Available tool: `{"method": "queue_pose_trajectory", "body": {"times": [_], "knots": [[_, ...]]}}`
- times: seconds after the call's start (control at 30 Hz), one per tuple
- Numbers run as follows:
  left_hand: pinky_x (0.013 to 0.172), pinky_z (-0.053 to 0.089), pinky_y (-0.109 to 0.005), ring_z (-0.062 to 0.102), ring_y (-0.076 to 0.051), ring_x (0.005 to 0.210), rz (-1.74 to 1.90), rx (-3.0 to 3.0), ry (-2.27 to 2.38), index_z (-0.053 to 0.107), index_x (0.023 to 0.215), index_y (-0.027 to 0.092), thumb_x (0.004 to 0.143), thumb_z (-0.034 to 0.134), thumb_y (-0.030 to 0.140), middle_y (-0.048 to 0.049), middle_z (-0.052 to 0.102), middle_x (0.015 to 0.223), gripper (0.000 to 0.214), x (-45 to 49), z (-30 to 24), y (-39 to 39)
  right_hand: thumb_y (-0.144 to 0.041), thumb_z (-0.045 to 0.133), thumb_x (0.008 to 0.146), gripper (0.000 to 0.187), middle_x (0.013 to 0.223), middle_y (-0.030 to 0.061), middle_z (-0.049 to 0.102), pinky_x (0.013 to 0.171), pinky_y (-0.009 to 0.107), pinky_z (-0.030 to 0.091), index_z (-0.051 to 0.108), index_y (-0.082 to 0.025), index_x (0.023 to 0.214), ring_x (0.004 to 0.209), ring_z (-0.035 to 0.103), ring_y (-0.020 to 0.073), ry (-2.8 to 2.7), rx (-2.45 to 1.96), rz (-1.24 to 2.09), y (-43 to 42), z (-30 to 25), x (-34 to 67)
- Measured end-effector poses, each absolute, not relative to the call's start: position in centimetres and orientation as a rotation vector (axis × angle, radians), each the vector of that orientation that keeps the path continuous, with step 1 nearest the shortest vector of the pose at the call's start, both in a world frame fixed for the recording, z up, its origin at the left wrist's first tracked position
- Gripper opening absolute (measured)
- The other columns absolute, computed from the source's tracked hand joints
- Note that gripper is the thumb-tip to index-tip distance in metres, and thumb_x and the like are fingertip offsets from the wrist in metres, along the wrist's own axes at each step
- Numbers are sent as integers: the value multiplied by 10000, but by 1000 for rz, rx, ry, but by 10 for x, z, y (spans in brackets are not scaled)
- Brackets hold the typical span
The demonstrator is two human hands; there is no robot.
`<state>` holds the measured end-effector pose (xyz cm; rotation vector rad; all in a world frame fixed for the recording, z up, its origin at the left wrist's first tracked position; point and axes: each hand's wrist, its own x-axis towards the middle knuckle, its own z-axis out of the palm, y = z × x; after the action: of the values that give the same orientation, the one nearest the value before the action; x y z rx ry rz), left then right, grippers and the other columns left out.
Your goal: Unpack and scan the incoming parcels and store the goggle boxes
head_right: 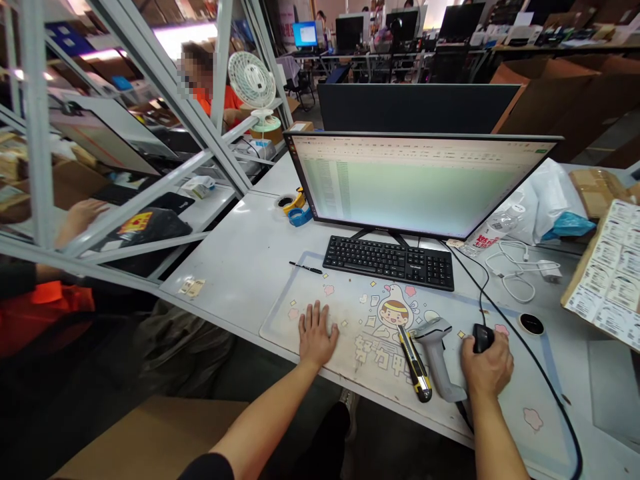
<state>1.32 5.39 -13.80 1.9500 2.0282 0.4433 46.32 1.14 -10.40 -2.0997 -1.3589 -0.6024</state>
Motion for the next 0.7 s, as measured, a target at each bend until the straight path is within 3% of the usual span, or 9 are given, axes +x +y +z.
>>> {"method": "queue_pose_trajectory", "body": {"times": [0.7], "knots": [[1391,194,-584,252,-338,1698,435,1953,2026,522,1673,195,1062,498,409,-90,276,1822,647,13,-139,54,-397,671,917,619,1413,314,668,1009,567,529,641,-28,1414,1218,669,454,-1369,-2091,-661,11,-111,469]]}}
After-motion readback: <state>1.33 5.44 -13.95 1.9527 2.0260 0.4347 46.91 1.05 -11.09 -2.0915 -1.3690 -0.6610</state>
